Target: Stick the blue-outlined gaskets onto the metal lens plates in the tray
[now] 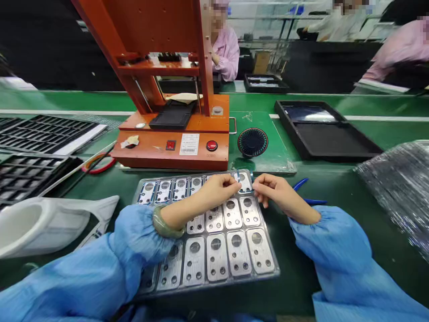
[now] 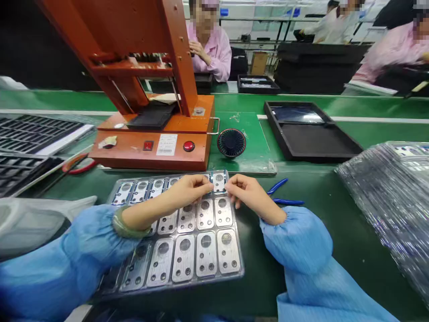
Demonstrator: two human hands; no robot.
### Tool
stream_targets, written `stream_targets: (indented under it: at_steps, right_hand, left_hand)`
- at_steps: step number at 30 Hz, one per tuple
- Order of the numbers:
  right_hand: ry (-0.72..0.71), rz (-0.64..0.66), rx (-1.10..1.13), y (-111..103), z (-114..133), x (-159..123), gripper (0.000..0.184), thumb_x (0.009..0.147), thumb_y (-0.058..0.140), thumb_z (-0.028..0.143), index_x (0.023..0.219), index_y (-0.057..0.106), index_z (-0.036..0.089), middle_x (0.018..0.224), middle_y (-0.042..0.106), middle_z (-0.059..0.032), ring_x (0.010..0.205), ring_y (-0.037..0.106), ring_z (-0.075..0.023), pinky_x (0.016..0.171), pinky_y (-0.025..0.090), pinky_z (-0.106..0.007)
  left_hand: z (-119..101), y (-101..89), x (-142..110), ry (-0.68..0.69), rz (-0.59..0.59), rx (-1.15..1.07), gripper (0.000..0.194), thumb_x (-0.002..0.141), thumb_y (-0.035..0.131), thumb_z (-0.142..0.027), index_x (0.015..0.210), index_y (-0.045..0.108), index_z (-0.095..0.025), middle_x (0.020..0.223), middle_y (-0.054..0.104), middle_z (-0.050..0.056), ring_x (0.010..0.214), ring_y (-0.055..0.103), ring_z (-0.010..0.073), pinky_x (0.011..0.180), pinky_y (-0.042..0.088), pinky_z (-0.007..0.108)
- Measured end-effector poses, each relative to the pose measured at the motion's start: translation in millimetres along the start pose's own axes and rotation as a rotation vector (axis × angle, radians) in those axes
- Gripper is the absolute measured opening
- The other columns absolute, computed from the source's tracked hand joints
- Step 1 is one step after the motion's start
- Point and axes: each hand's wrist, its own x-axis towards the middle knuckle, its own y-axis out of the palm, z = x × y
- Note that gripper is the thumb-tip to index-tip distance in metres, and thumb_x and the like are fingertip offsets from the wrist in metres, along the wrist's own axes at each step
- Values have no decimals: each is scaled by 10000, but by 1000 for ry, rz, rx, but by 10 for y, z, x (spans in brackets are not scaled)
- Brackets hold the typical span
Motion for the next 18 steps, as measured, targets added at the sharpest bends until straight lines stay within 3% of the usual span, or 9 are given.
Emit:
stream_targets:
  at_steps: [5, 7, 18]
  right_hand:
    - [28, -61, -132, -40, -69, 39, 313, 752, 637, 476, 714, 535, 182, 545, 478, 57, 441, 454, -78, 361, 386, -183]
    - [43, -74, -166, -29, -128, 57, 299, 770, 619, 465, 714, 537, 182, 523, 449, 68, 415, 424, -70, 348, 353, -179]
    - [60, -133, -99, 56, -217, 76, 284, 785, 613, 440, 682, 532, 189, 488, 408, 85, 389, 335, -59, 362, 257, -206]
  left_hand:
    - [134, 96, 141, 233, -177, 222, 212, 818, 559, -285, 640, 587, -173, 705, 501, -8, 680, 508, 138, 646, 382, 271]
    - [172, 127, 156, 288, -195, 279, 188, 831, 553, -270, 680, 610, -173, 747, 484, -2, 718, 513, 144, 678, 393, 281]
    - [241, 119, 154, 214, -157, 254, 200, 842, 551, -307, 693, 605, -184, 841, 491, 6, 735, 512, 138, 678, 404, 294]
